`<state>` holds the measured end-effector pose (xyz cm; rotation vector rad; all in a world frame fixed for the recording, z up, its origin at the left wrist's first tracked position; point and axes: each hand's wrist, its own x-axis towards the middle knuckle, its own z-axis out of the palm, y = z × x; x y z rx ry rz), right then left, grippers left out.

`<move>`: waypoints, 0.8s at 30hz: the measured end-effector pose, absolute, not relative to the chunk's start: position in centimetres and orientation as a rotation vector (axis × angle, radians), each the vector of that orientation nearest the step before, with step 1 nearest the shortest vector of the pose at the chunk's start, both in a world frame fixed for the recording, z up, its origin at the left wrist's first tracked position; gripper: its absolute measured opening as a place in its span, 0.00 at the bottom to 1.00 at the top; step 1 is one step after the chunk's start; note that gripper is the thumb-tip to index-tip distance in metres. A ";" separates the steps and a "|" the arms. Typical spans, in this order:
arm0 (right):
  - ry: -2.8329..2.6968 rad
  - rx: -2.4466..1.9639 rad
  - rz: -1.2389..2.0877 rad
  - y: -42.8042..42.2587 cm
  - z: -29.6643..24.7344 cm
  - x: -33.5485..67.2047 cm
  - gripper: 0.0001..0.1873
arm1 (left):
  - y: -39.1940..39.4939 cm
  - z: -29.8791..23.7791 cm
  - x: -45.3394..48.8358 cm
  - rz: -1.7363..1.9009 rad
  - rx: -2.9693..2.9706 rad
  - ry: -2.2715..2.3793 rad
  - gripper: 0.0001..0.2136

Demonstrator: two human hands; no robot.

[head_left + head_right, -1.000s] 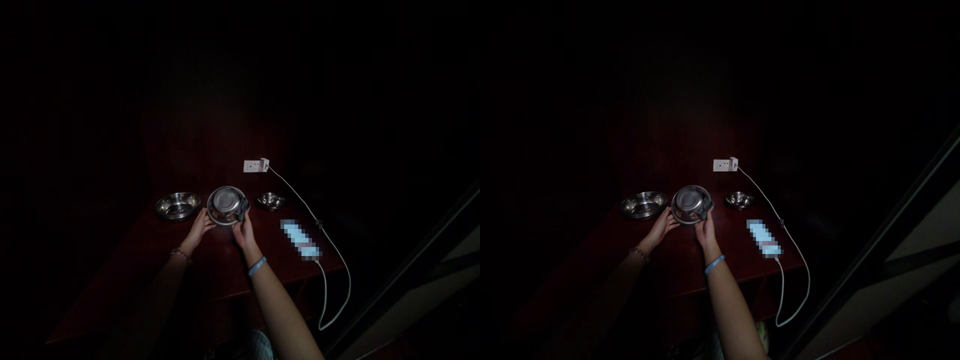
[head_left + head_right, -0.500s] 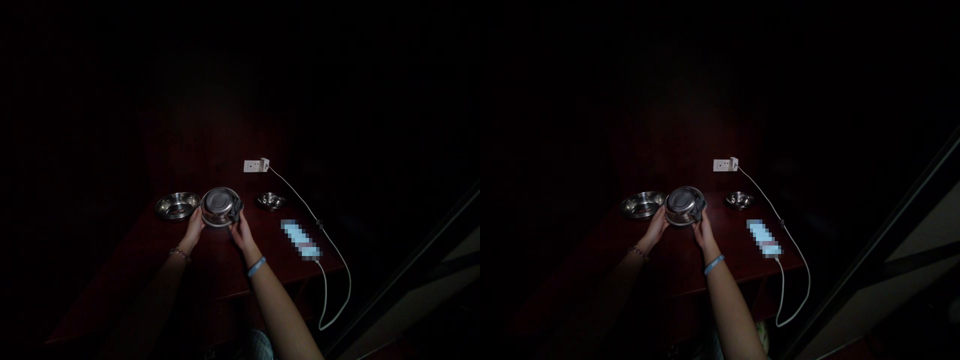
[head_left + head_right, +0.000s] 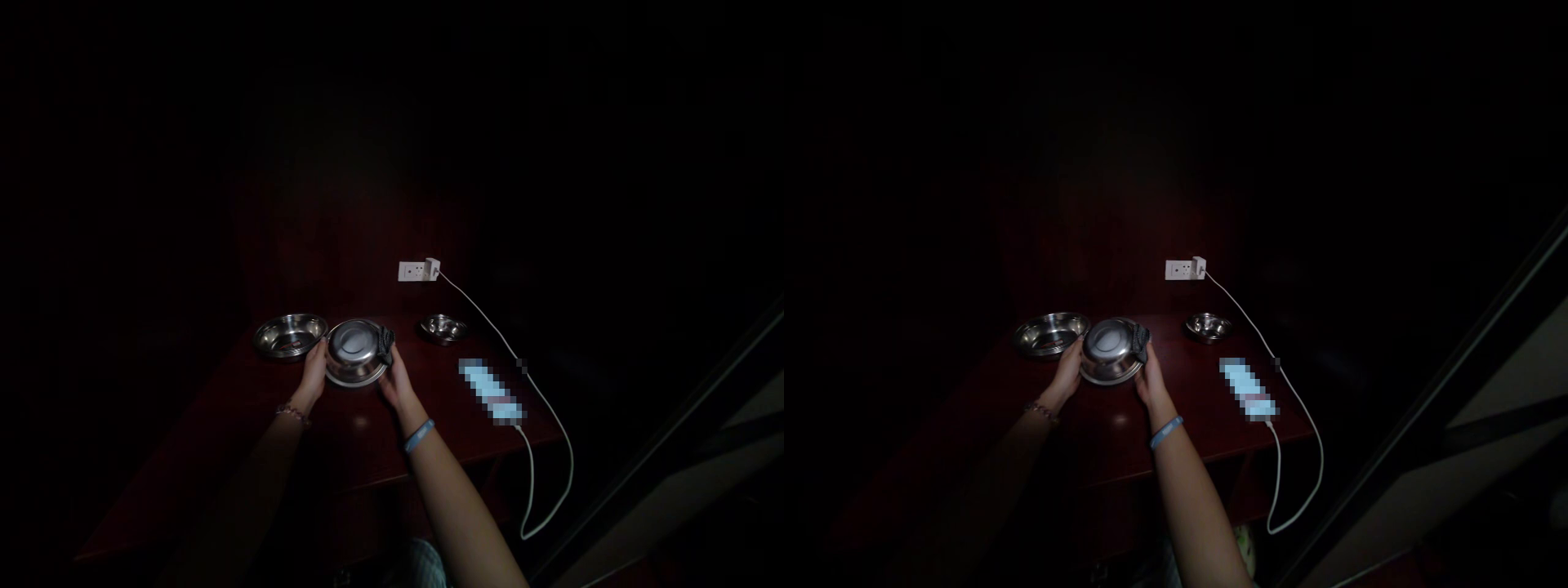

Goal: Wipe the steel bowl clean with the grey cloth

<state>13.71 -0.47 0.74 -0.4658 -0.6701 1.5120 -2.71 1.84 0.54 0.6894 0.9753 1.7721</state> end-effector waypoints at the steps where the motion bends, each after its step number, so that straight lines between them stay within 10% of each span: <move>1: -0.665 -0.478 1.530 -0.5 0.8 13.7 0.13 | 1.8 0.6 -2.7 1.769 0.685 0.970 0.12; 24: -0.454 -0.425 1.598 -0.5 1.4 14.1 0.14 | 0.0 1.6 -2.1 1.536 0.713 0.910 0.09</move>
